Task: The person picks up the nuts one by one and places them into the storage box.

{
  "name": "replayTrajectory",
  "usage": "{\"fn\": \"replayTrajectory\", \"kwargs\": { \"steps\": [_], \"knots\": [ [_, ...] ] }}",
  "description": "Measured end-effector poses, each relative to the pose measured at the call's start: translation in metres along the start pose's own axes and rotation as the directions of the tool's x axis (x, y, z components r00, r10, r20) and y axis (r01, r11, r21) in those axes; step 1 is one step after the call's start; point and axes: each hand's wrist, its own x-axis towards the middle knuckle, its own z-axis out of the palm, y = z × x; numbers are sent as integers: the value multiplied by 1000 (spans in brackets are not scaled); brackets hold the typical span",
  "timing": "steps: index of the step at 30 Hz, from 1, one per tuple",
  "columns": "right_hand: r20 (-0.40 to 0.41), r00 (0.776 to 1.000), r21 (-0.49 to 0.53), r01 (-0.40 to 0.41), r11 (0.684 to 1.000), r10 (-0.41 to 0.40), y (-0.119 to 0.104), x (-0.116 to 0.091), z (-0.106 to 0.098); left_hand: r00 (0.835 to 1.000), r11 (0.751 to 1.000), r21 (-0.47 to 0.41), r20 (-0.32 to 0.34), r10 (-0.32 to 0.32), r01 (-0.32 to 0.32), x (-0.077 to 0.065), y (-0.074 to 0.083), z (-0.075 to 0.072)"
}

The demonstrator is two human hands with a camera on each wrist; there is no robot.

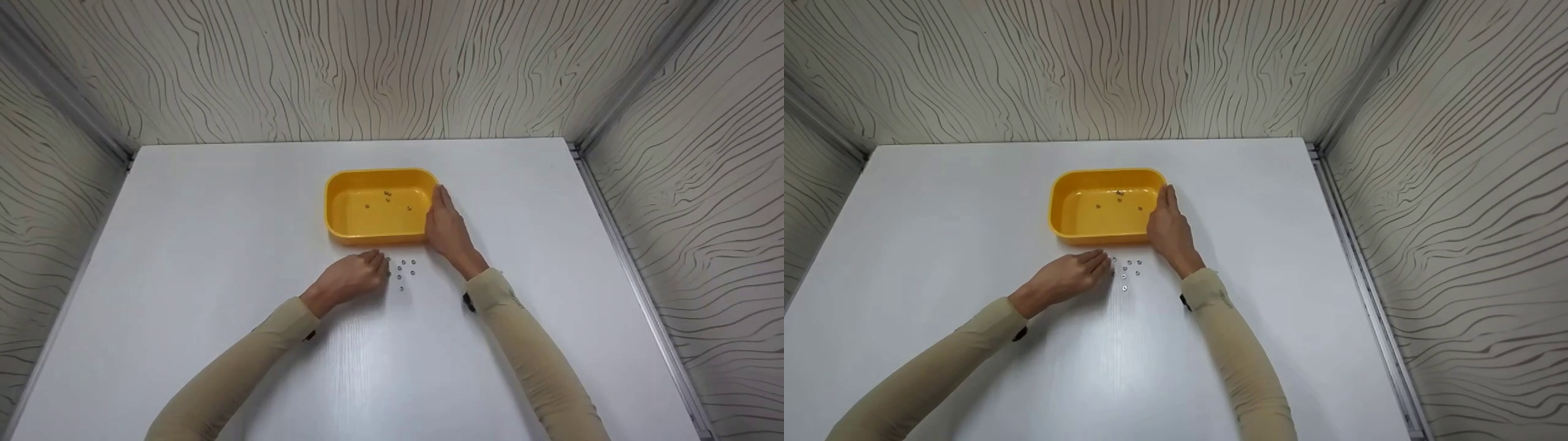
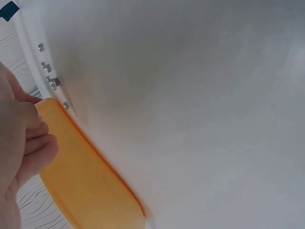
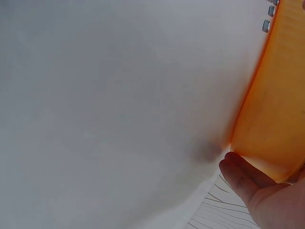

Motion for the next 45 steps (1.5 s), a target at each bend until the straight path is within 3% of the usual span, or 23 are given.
{"fn": "replayTrajectory", "kwargs": {
  "steps": [20, 23, 28, 35, 39, 42, 45],
  "knots": [
    [-6, 1000, 21, 13, 1000, -13, 1, -2, 2, 999, 998, 59, -32, 21, -19, 1, -12, -12],
    [-5, 1000, 16, 9, 1000, -9, 1, -2, 1, 1000, 1000, 19, -24, -4, 4, 0, -16, -16],
    [-2, 1000, 10, 2, 1000, -2, 0, -1, 0, 995, 987, -142, -44, -86, 79, 2, -22, -20],
    [12, 1000, 13, -17, 1000, 17, -2, 0, -1, 965, 915, -363, -122, -232, 174, 6, -27, -15],
    [-4, 1000, 4, -2, 1000, 2, -2, 0, -1, 947, 858, -465, -113, -300, 216, 8, -30, -14],
    [-11, 1000, 4, 3, 1000, -3, -2, 0, -1, 935, 793, -554, -72, -349, 253, 9, -33, -15],
    [-4, 1000, 14, -13, 1000, 13, -1, 0, -1, 917, 711, -635, -10, -400, 303, 11, -35, -16]
  ]
}}
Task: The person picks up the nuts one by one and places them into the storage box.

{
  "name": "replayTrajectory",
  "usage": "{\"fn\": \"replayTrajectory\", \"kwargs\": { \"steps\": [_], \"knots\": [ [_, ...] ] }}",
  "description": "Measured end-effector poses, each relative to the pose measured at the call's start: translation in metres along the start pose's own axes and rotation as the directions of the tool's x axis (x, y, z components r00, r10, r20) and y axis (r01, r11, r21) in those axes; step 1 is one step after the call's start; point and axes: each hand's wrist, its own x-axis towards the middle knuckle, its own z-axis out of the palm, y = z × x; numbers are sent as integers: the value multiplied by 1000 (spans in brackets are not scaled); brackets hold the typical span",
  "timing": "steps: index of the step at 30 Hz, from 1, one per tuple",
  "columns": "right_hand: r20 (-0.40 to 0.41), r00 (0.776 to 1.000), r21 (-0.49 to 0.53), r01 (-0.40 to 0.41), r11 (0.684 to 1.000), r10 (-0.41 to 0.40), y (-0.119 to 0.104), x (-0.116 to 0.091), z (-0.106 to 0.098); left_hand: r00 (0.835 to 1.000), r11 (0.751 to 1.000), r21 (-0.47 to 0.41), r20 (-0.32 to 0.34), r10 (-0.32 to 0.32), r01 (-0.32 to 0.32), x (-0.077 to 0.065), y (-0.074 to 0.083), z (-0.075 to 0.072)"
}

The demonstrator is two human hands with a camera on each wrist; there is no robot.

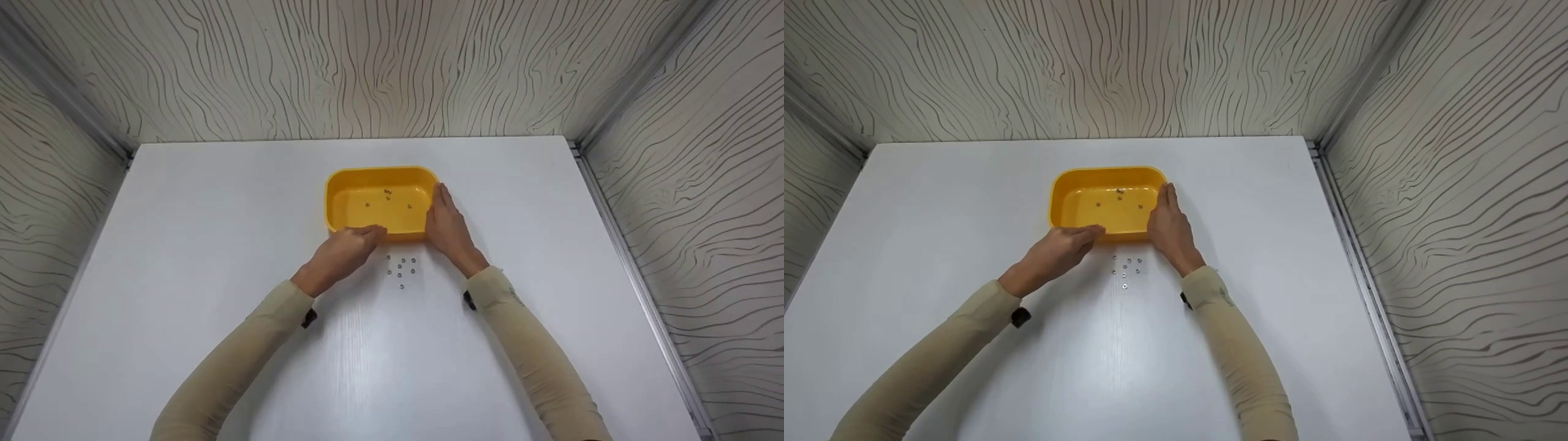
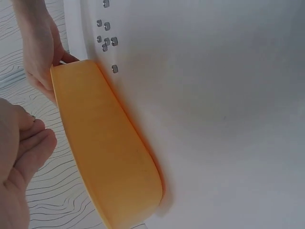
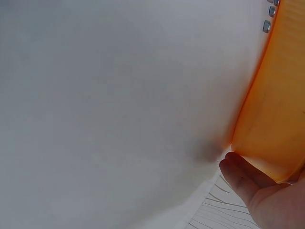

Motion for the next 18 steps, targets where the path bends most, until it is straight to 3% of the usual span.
{"fn": "replayTrajectory", "kwargs": {
  "steps": [4, 8, 13, 18],
  "knots": [
    [5, 1000, 10, -4, 1000, 4, -1, 0, 0, 993, 983, -141, 21, -116, 118, 2, -1, -3],
    [7, 1000, 10, 0, 1000, 0, -1, -1, 0, 973, 935, -273, 41, -225, 228, 7, -4, -3],
    [11, 1000, 1, -4, 1000, 4, 1, 0, 1, 932, 869, -341, 77, -355, 359, 13, -7, -3],
    [7, 1000, -1, 0, 1000, 0, 2, 0, 1, 886, 816, -354, 111, -449, 458, 17, -11, -3]
  ]
}}
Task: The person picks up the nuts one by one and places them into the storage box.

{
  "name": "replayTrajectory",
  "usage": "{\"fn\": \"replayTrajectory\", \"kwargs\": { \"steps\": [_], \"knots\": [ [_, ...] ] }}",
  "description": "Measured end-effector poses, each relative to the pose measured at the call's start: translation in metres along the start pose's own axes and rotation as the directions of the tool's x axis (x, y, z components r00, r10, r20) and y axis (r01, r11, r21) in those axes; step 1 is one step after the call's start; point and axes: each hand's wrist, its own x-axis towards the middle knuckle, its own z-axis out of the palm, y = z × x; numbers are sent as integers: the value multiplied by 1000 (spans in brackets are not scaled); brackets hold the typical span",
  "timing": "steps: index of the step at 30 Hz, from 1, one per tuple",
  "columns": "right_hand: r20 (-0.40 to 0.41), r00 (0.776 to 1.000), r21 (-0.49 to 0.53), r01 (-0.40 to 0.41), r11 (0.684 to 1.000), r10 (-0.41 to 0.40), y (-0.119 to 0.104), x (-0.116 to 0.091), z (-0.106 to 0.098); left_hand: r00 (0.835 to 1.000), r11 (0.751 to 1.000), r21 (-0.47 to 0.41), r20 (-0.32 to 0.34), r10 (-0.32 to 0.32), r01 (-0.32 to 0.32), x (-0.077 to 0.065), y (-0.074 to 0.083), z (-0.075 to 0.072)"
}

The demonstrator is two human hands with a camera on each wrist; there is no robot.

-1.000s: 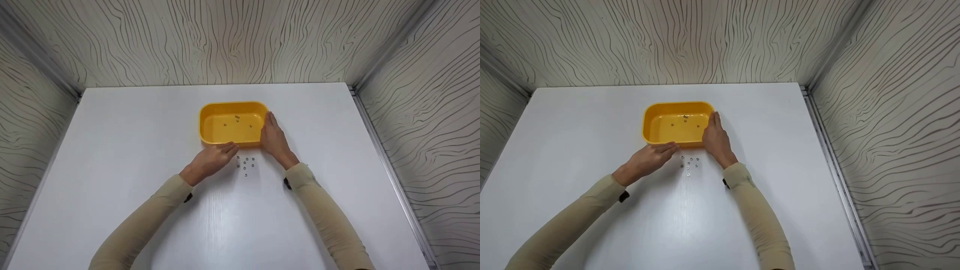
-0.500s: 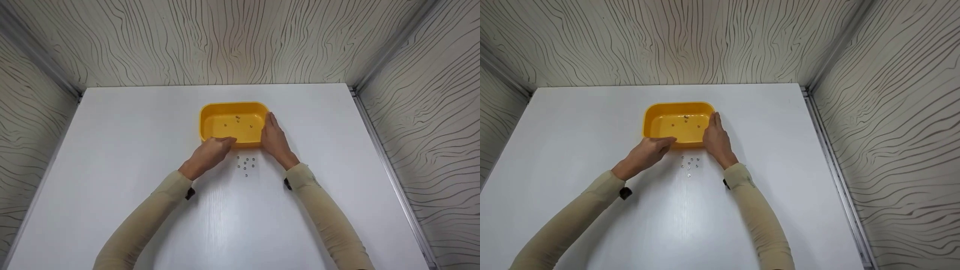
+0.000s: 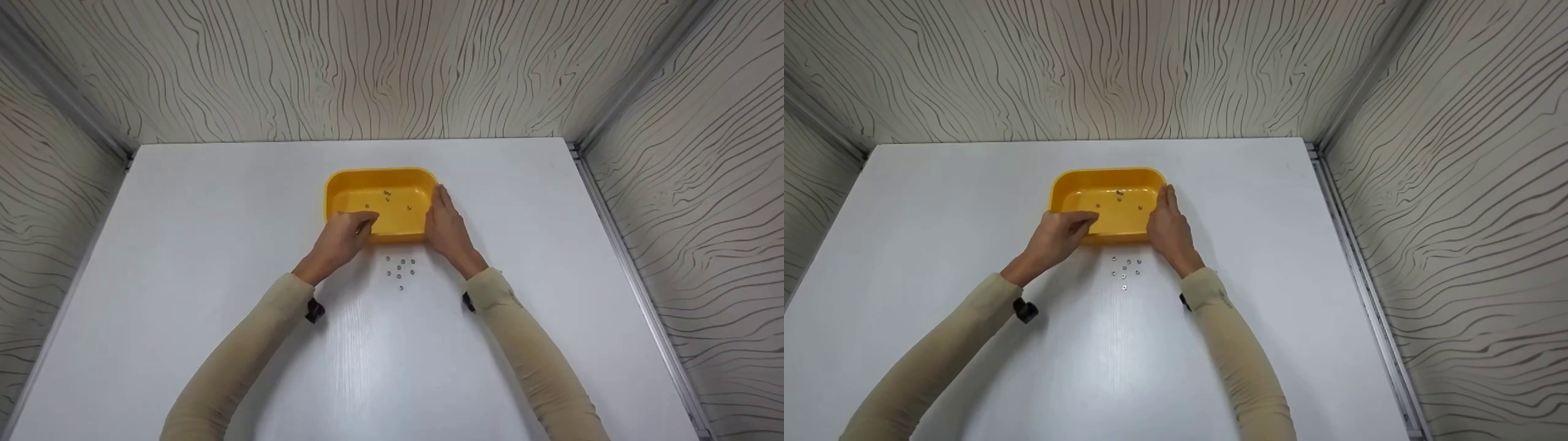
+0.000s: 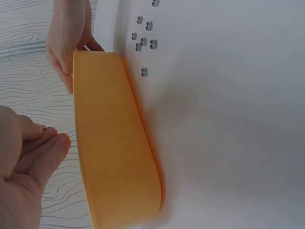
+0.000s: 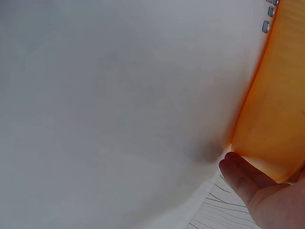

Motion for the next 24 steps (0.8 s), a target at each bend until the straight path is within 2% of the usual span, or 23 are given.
{"fn": "replayTrajectory", "kwargs": {
  "steps": [3, 6, 11, 15, 19, 20, 22, 24],
  "knots": [
    [-5, 1000, -2, 9, 1000, -9, 1, 0, 0, 999, 999, -41, -19, -36, 35, 4, -3, -1],
    [-13, 1000, -4, 21, 1000, -21, 0, 0, 0, 995, 989, -128, -53, -84, 76, 9, -6, -1],
    [-15, 1000, 10, 20, 1000, -20, -1, -1, 0, 974, 937, -296, -76, -214, 183, 17, -9, 1],
    [-7, 1000, 26, 18, 999, -18, -1, -1, 0, 946, 862, -433, -60, -319, 263, 23, -11, 2],
    [-8, 1000, 30, 19, 999, -19, 0, -1, 0, 910, 749, -576, -19, -413, 328, 28, -12, 4],
    [-6, 1000, 29, 17, 999, -16, 0, -1, 0, 903, 728, -597, -12, -429, 338, 29, -12, 5],
    [-1, 1000, 31, 9, 999, -9, 0, -1, 0, 889, 694, -625, -2, -459, 357, 32, -12, 6],
    [2, 1000, 31, 3, 1000, -3, -1, -1, 0, 876, 675, -635, 5, -483, 376, 33, -12, 6]
  ]
}}
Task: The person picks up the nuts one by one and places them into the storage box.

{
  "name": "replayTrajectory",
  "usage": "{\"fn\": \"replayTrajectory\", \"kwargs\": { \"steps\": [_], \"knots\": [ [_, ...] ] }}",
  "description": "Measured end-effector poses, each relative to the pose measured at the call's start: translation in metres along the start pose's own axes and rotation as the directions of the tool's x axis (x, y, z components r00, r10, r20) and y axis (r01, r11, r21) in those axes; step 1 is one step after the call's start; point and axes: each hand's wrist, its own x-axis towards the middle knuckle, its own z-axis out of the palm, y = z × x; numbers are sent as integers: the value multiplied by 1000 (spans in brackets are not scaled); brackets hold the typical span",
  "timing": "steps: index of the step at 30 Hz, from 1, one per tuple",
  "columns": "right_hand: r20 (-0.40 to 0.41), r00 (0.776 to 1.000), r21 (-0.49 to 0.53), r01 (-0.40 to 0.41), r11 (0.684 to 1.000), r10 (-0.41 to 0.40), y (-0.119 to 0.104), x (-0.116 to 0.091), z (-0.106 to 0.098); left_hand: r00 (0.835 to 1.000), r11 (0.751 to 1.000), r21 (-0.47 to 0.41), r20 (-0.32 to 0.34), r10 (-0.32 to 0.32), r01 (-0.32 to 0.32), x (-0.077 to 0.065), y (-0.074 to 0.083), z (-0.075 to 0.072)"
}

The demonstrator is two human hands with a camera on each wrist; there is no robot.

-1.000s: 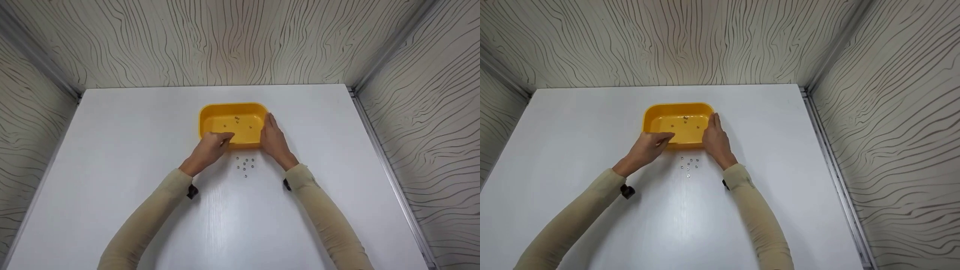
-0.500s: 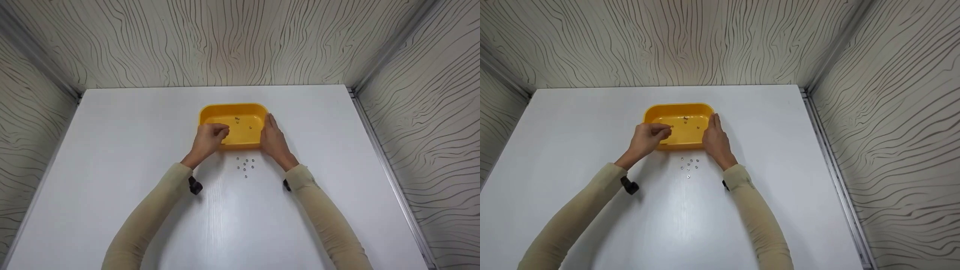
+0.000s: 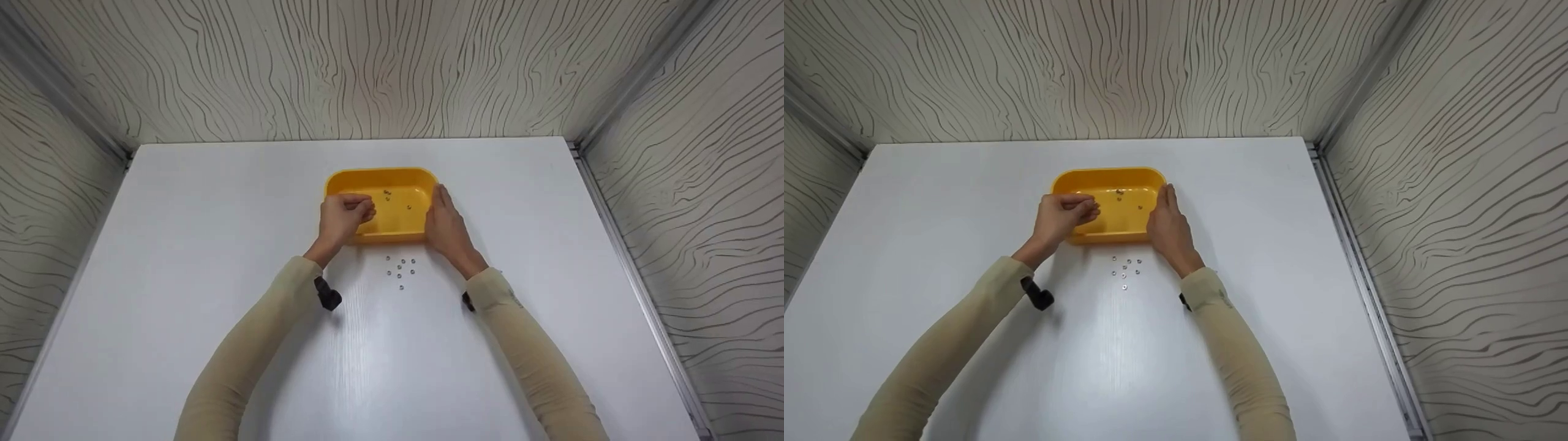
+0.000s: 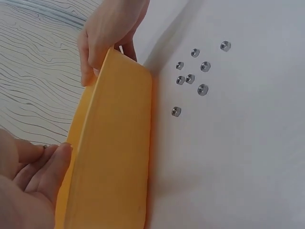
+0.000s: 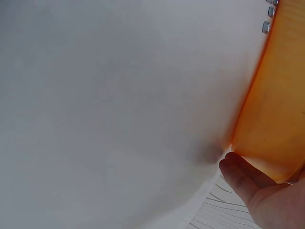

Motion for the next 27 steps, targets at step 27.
{"fn": "replayTrajectory", "kwargs": {
  "steps": [27],
  "knots": [
    [3, 1000, 1, -1, 1000, 1, 0, 0, 1, 996, 999, 23, -80, 49, -47, -3, 3, 1]
  ]
}}
